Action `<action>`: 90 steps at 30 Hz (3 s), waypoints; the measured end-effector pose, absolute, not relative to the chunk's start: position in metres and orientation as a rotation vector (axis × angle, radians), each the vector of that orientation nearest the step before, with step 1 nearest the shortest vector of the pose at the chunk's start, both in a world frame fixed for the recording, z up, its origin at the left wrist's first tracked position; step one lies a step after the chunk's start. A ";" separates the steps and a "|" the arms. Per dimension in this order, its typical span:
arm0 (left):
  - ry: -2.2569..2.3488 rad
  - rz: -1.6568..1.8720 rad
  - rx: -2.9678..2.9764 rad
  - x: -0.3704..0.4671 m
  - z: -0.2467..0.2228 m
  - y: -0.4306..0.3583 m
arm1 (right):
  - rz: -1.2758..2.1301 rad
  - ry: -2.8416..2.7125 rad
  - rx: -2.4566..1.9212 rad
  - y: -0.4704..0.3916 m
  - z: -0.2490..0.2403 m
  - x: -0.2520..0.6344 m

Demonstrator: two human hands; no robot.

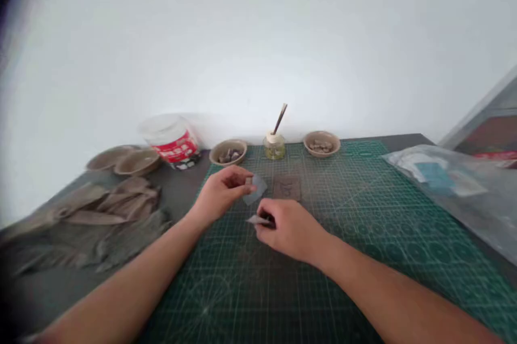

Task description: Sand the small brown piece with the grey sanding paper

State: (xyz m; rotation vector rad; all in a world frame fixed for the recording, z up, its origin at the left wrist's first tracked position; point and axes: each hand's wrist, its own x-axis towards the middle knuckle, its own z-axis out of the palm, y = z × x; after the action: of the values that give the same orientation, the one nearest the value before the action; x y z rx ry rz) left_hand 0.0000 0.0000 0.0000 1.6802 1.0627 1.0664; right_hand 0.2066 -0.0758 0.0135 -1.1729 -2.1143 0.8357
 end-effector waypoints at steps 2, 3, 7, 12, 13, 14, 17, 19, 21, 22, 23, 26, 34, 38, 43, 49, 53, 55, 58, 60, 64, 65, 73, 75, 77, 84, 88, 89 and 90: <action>1.055 1.050 1.674 0.000 0.000 0.000 | 0.873 -2.021 -1.180 -0.072 0.017 0.211; 1.050 1.040 1.669 0.000 0.000 0.000 | 0.891 -1.974 -1.183 -0.071 0.018 0.212; 1.024 0.989 1.646 0.001 0.002 -0.001 | 0.965 -1.788 -1.180 -0.064 0.016 0.218; 0.914 0.928 1.594 0.005 0.006 -0.008 | 0.923 -1.607 -1.192 -0.055 0.011 0.223; 0.903 0.906 1.605 0.006 0.007 -0.010 | 0.917 -1.577 -1.196 -0.054 0.010 0.224; 0.898 0.881 1.623 0.007 0.007 -0.012 | 0.911 -1.552 -1.198 -0.052 0.009 0.225; 0.905 0.815 1.682 0.009 0.008 -0.017 | 0.884 -1.531 -1.186 -0.050 0.008 0.226; 0.916 0.782 1.708 0.010 0.009 -0.019 | 0.853 -1.566 -1.167 -0.051 0.008 0.225; 0.923 0.752 1.718 0.010 0.011 -0.021 | 0.813 -1.626 -1.150 -0.053 0.008 0.224; 0.922 0.739 1.718 0.011 0.012 -0.021 | 0.793 -1.655 -1.145 -0.054 0.009 0.223; 0.917 0.729 1.715 0.011 0.013 -0.022 | 0.775 -1.683 -1.143 -0.055 0.009 0.222; 0.886 0.725 1.699 0.012 0.015 -0.024 | 0.731 -1.752 -1.134 -0.057 0.010 0.220; 0.841 0.770 1.607 0.011 0.012 -0.022 | 0.658 -1.850 -1.057 -0.057 0.010 0.220; 0.848 0.766 1.585 0.009 0.009 -0.020 | 0.674 -1.883 -1.009 -0.059 0.010 0.221; 0.850 0.744 1.568 0.010 0.010 -0.021 | 0.687 -1.877 -1.008 -0.059 0.008 0.222; 0.835 0.786 1.569 0.011 0.015 -0.023 | 0.669 -1.870 -0.979 -0.058 0.008 0.222; 0.836 0.777 1.566 0.012 0.019 -0.025 | 0.602 -1.904 -0.965 -0.060 0.008 0.223; 0.834 0.793 1.578 0.012 0.020 -0.026 | 0.605 -1.921 -0.944 -0.061 0.008 0.222; 0.855 0.810 1.608 0.013 0.020 -0.027 | 0.550 -1.918 -0.962 -0.063 0.007 0.220; 0.870 0.815 1.637 0.012 0.019 -0.027 | 0.513 -1.923 -0.968 -0.064 0.007 0.219; 0.862 0.850 1.690 0.012 0.015 -0.027 | 0.587 -1.909 -0.937 -0.063 0.008 0.220; 0.865 0.864 1.695 0.013 0.014 -0.027 | 0.598 -1.870 -0.960 -0.063 0.009 0.220; 0.955 0.986 1.623 0.021 0.010 -0.030 | 0.499 -1.767 -1.146 -0.065 0.008 0.215; 0.996 0.987 1.674 0.021 0.010 -0.030 | 0.482 -1.799 -1.090 -0.066 0.006 0.211; 1.045 0.983 1.731 0.021 0.009 -0.030 | 0.459 -1.829 -1.055 -0.066 0.005 0.209; 1.062 0.993 1.743 0.021 0.006 -0.034 | 0.291 -1.948 -0.996 -0.066 0.001 0.210; 1.070 1.056 1.698 0.022 0.008 -0.037 | 0.184 -1.998 -0.993 -0.067 0.000 0.212; 1.070 1.064 1.689 0.023 0.009 -0.038 | 0.165 -2.009 -0.995 -0.067 0.000 0.213; 1.073 1.069 1.687 0.023 0.009 -0.038 | 0.150 -2.025 -0.987 -0.067 0.000 0.213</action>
State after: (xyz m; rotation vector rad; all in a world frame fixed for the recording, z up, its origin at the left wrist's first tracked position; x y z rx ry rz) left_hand 0.0230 -0.0385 0.0094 1.6871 1.0726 1.0691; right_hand 0.2129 -0.0672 -0.0001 -0.9874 -2.0251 0.1497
